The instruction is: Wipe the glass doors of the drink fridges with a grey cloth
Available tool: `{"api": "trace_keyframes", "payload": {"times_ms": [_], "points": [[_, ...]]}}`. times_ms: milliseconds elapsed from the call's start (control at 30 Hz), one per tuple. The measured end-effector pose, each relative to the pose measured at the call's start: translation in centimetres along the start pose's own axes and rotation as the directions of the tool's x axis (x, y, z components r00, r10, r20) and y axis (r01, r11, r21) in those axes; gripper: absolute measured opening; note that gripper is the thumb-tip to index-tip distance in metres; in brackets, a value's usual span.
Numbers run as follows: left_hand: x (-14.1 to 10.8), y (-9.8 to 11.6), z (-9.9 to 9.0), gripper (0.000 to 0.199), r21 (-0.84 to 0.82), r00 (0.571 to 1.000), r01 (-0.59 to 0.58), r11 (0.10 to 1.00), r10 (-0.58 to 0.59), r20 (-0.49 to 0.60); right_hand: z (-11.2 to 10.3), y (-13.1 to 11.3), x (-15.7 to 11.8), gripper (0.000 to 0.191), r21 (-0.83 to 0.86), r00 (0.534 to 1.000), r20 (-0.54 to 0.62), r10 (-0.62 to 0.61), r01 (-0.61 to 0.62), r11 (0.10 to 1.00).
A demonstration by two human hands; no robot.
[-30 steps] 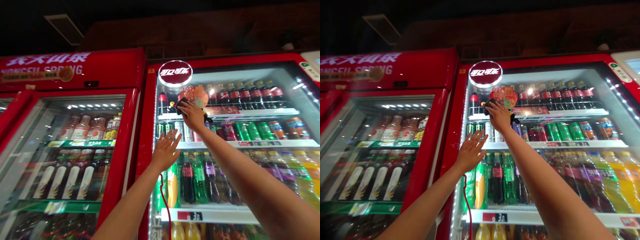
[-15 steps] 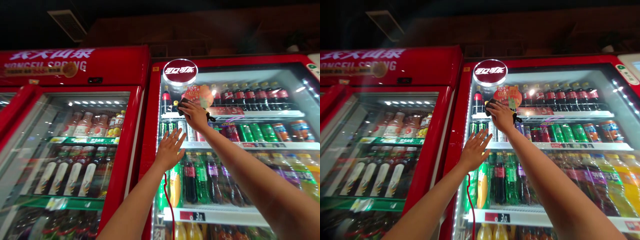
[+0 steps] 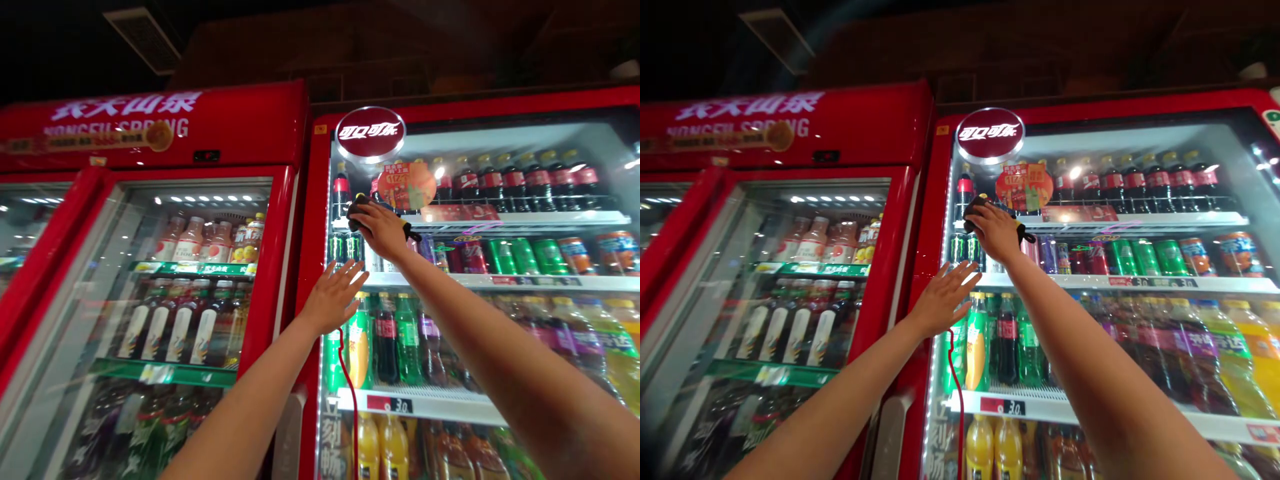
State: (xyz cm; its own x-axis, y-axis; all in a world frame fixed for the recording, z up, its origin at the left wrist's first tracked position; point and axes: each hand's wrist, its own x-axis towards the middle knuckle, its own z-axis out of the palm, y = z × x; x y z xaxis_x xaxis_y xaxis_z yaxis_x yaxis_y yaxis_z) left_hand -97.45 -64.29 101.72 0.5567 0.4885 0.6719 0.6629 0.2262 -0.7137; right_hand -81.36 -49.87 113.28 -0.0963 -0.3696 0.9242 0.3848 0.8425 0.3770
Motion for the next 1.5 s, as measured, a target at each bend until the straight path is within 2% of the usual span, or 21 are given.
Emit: {"api": "trace_keyframes", "payload": {"times_ms": [67, 133, 233, 333, 400, 467, 533, 600, 667, 700, 767, 833, 900, 967, 1033, 1133, 1200, 1300, 1400, 1500], "points": [[-1.9, -0.6, -0.6, 0.063, 0.013, 1.0, 0.013, 1.0, -0.013, -0.001, -0.6, -0.6, -0.9, 0.033, 0.033, 0.989, 0.083, -0.125, 0.123, 0.992], [-3.4, -1.0, -0.6, 0.064, 0.023, 0.999, 0.044, 0.999, -0.044, 0.0, -1.4, -0.4, -1.9, 0.028, 0.028, 0.982, 0.092, -0.163, 0.161, 0.987], [-4.4, -1.1, -0.1, 0.065, 0.034, 0.996, 0.086, 0.996, -0.086, -0.003, -1.6, 0.4, -1.8, 0.023, -0.035, 0.998, -0.011, -0.06, 0.059, 0.998], [-4.5, -0.8, 0.4, 0.067, 0.042, 0.993, 0.114, 0.993, -0.114, -0.019, 0.0, -0.3, 0.1, 0.028, -0.055, 0.989, -0.132, 0.064, -0.072, 0.996], [-4.5, -0.6, 0.5, 0.069, 0.041, 0.993, 0.117, 0.992, -0.116, -0.024, 1.4, -1.5, 1.4, 0.035, -0.05, 0.983, -0.158, 0.09, -0.099, 0.994], [-4.4, -0.5, 0.4, 0.069, 0.033, 0.993, 0.113, 0.993, -0.112, -0.026, 2.2, -2.5, 1.9, 0.039, -0.038, 0.992, -0.118, 0.046, -0.051, 0.998], [-4.5, -0.5, 0.4, 0.068, 0.022, 0.993, 0.112, 0.994, -0.111, -0.028, 2.2, -2.6, 1.5, 0.037, 0.0, 0.997, -0.027, -0.078, 0.078, 0.997], [-4.5, -0.5, 0.5, 0.068, 0.014, 0.992, 0.118, 0.993, -0.117, -0.038, 1.4, -1.8, 0.8, 0.034, 0.056, 0.975, 0.055, -0.217, 0.214, 0.975], [-4.5, -0.5, 0.6, 0.068, 0.013, 0.992, 0.12, 0.993, -0.12, -0.048, 0.7, -0.5, 0.5, 0.032, 0.071, 0.962, 0.073, -0.263, 0.258, 0.963], [-4.6, -0.5, 0.6, 0.069, 0.014, 0.991, 0.121, 0.993, -0.12, -0.051, 0.6, -0.1, 0.6, 0.032, 0.056, 0.971, 0.055, -0.234, 0.231, 0.971], [-4.6, -0.5, 0.7, 0.069, 0.017, 0.991, 0.123, 0.992, -0.122, -0.05, 1.0, 0.0, 1.6, 0.033, 0.012, 0.995, -0.014, -0.102, 0.102, 0.995], [-4.7, -0.4, 0.7, 0.069, 0.021, 0.991, 0.126, 0.992, -0.125, -0.04, 2.3, -1.2, 3.2, 0.034, -0.012, 0.996, -0.078, 0.043, -0.044, 0.999], [-4.7, -0.4, 0.7, 0.07, 0.025, 0.992, 0.125, 0.992, -0.125, -0.03, 3.7, -3.2, 4.5, 0.037, -0.022, 0.988, -0.101, 0.116, -0.119, 0.993], [-4.7, -0.4, 0.7, 0.071, 0.027, 0.992, 0.124, 0.992, -0.123, -0.022, 4.7, -5.0, 4.9, 0.04, -0.026, 0.99, -0.096, 0.106, -0.109, 0.994], [-4.7, -0.4, 0.7, 0.071, 0.025, 0.992, 0.125, 0.992, -0.124, -0.016, 4.8, -5.8, 4.5, 0.04, -0.015, 0.997, -0.067, 0.027, -0.028, 0.999], [-4.7, -0.4, 0.8, 0.07, 0.016, 0.992, 0.128, 0.992, -0.128, -0.012, 4.2, -4.9, 3.6, 0.038, 0.028, 0.991, -0.004, -0.136, 0.136, 0.99], [-4.7, -0.4, 0.8, 0.07, 0.009, 0.991, 0.133, 0.991, -0.132, -0.011, 3.9, -4.0, 3.9, 0.036, 0.045, 0.984, 0.013, -0.18, 0.179, 0.983], [-4.7, -0.4, 0.8, 0.07, 0.005, 0.991, 0.135, 0.991, -0.135, -0.004, 4.2, -3.5, 5.2, 0.038, 0.022, 0.997, -0.03, -0.075, 0.076, 0.997], [-4.7, -0.4, 0.7, 0.07, 0.01, 0.991, 0.134, 0.991, -0.134, 0.002, 4.8, -4.2, 5.6, 0.04, 0.042, 0.997, -0.076, 0.026, -0.023, 0.999], [-4.7, -0.3, 0.8, 0.07, 0.006, 0.991, 0.134, 0.991, -0.134, -0.004, 4.7, -5.1, 3.9, 0.04, 0.149, 0.996, -0.076, -0.052, 0.063, 0.987]]}}
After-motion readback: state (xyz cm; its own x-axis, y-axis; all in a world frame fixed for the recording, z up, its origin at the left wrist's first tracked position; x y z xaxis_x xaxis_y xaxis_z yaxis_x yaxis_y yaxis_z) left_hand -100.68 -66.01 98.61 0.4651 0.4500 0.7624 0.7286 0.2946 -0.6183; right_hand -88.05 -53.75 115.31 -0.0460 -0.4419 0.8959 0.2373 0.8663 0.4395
